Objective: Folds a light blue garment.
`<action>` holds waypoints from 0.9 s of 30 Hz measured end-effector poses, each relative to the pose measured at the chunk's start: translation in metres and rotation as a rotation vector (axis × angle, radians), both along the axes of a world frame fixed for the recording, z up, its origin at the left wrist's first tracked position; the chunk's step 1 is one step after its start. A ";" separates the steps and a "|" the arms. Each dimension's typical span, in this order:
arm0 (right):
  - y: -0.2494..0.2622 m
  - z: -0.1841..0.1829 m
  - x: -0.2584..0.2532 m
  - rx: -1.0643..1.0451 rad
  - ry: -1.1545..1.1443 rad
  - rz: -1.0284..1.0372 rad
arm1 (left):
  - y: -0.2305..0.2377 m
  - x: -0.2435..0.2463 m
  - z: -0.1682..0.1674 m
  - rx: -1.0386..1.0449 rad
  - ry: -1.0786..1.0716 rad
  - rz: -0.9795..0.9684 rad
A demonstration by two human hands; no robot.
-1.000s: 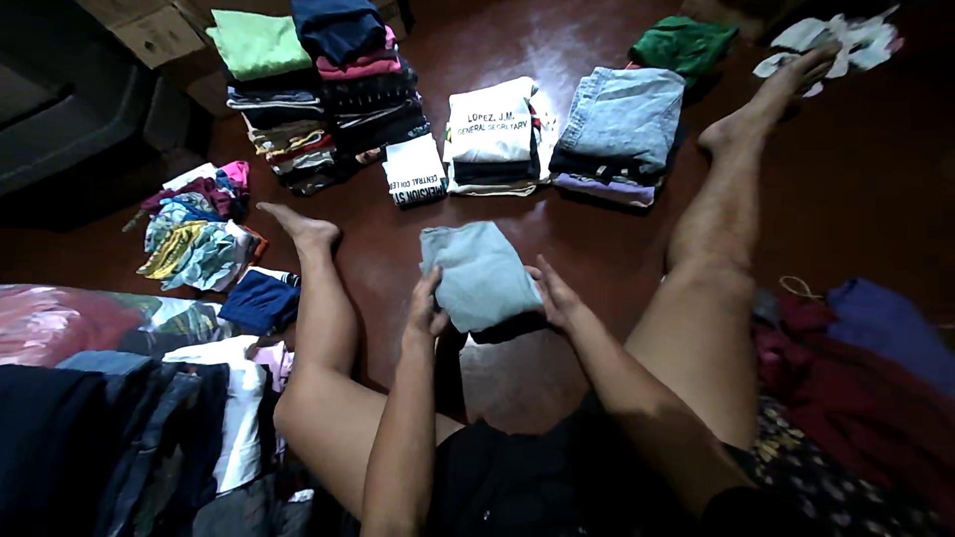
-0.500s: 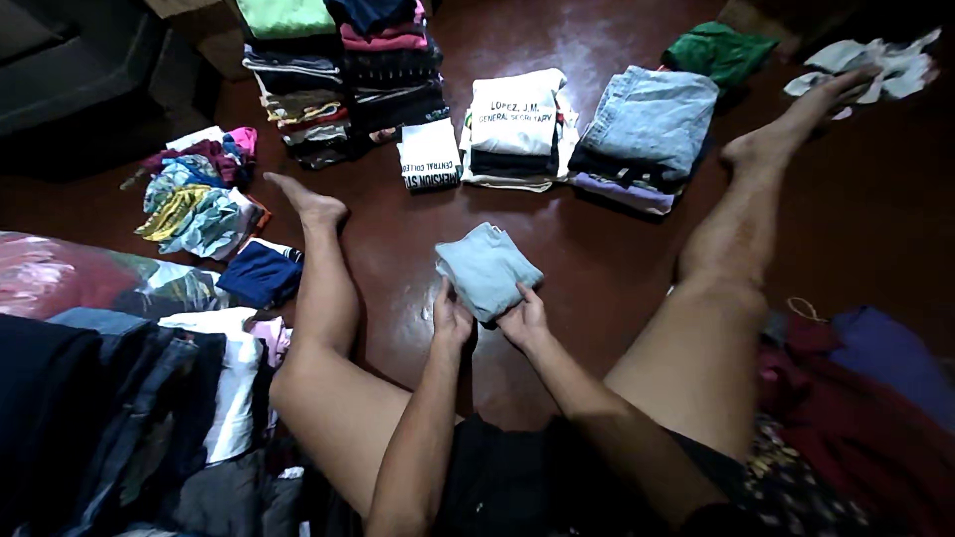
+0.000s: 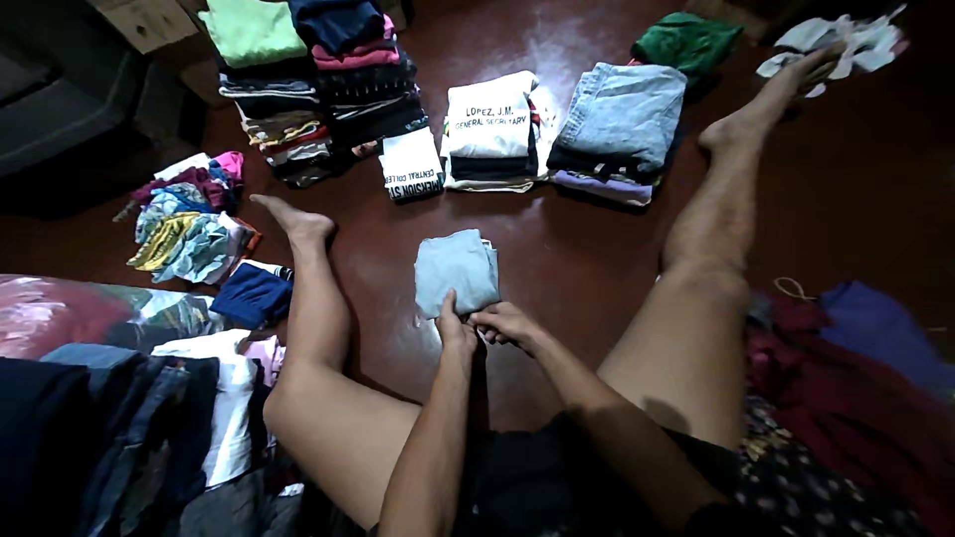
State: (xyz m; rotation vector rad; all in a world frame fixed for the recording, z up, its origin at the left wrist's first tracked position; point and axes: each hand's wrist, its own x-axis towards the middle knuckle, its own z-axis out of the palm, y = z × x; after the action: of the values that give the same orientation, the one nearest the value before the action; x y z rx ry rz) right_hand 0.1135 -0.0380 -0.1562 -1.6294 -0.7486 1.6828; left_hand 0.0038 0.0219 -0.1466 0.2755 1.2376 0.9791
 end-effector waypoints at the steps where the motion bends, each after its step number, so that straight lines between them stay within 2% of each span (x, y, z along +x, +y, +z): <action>1: -0.001 -0.002 0.001 0.025 -0.030 0.037 | 0.005 0.000 0.008 -0.015 -0.019 0.046; 7: 0.007 -0.007 0.006 0.022 0.102 0.054 | 0.055 0.006 0.091 0.196 -0.069 0.030; 12: 0.004 -0.022 0.012 0.037 0.197 -0.004 | 0.147 0.029 0.151 0.409 -0.025 0.003; 16: 0.003 -0.029 0.016 0.045 0.247 -0.038 | 0.233 0.050 0.171 0.613 -0.195 -0.002; 19: 0.008 -0.028 0.018 0.000 0.268 -0.046 | 0.285 0.064 0.152 0.556 -0.198 -0.035; 21: 0.011 -0.028 0.020 -0.030 0.310 -0.051 | 0.303 0.068 0.116 0.417 -0.082 -0.081; 24: 0.012 -0.029 0.023 -0.045 0.374 -0.064 | 0.314 0.067 0.051 0.256 -0.020 -0.064; 27: 0.014 -0.028 0.024 -0.062 0.392 -0.060 | 0.313 0.071 0.027 0.256 -0.097 0.039</action>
State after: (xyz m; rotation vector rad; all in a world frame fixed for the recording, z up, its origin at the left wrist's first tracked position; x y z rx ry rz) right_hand 0.1373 -0.0238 -0.1840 -1.2879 -0.4525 1.9179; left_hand 0.0746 0.3347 -0.1199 0.4004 1.0329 1.1726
